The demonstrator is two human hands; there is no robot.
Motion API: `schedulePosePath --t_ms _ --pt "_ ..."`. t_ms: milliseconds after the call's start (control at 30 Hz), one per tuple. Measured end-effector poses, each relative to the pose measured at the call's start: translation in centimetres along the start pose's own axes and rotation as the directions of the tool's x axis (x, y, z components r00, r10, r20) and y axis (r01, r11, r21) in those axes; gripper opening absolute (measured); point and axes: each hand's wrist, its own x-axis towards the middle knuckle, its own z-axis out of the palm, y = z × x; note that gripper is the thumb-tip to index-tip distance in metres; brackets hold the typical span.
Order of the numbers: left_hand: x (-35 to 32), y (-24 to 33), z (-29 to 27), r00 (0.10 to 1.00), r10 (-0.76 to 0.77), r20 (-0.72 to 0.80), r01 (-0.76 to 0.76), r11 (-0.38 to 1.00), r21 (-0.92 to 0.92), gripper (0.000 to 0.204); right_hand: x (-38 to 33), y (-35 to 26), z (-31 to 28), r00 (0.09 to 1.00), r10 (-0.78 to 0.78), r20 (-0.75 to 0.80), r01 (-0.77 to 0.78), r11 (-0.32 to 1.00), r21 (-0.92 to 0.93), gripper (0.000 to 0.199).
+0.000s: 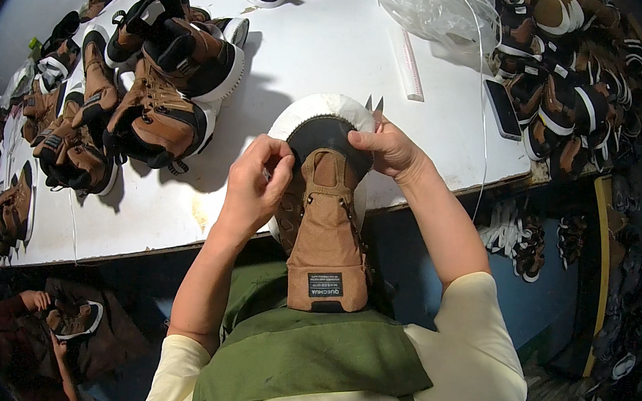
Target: The person picks up hiking boots from a table and floor, then uses a small blade to trim excess material along the sole and upper. They handle multiple boots one at a time, turning them over and inspecting edges while working at a white table in a workshop.
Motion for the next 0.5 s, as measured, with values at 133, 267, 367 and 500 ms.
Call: schedulePosePath --t_ms 133,267,367,500 --pt "-0.4 -0.3 -0.6 0.997 -0.081 -0.004 0.081 0.994 -0.074 0.006 0.0 0.2 -0.5 1.000 -0.003 0.001 0.003 1.000 -0.010 0.052" --pt "-1.9 -1.3 -1.5 0.963 -0.270 0.014 0.261 0.916 -0.304 0.005 0.2 0.2 -0.3 1.000 -0.001 0.005 0.001 1.000 0.021 0.051" --pt "-3.1 -2.6 -3.1 0.942 -0.326 -0.081 0.268 0.875 -0.403 0.010 0.0 0.4 -1.2 1.000 -0.001 -0.006 0.001 0.999 0.041 0.051" --pt "-3.8 -3.9 -4.7 0.910 -0.374 -0.181 0.249 0.840 -0.482 0.021 0.0 1.0 -2.1 1.000 -0.003 -0.018 0.005 0.995 0.104 0.051"
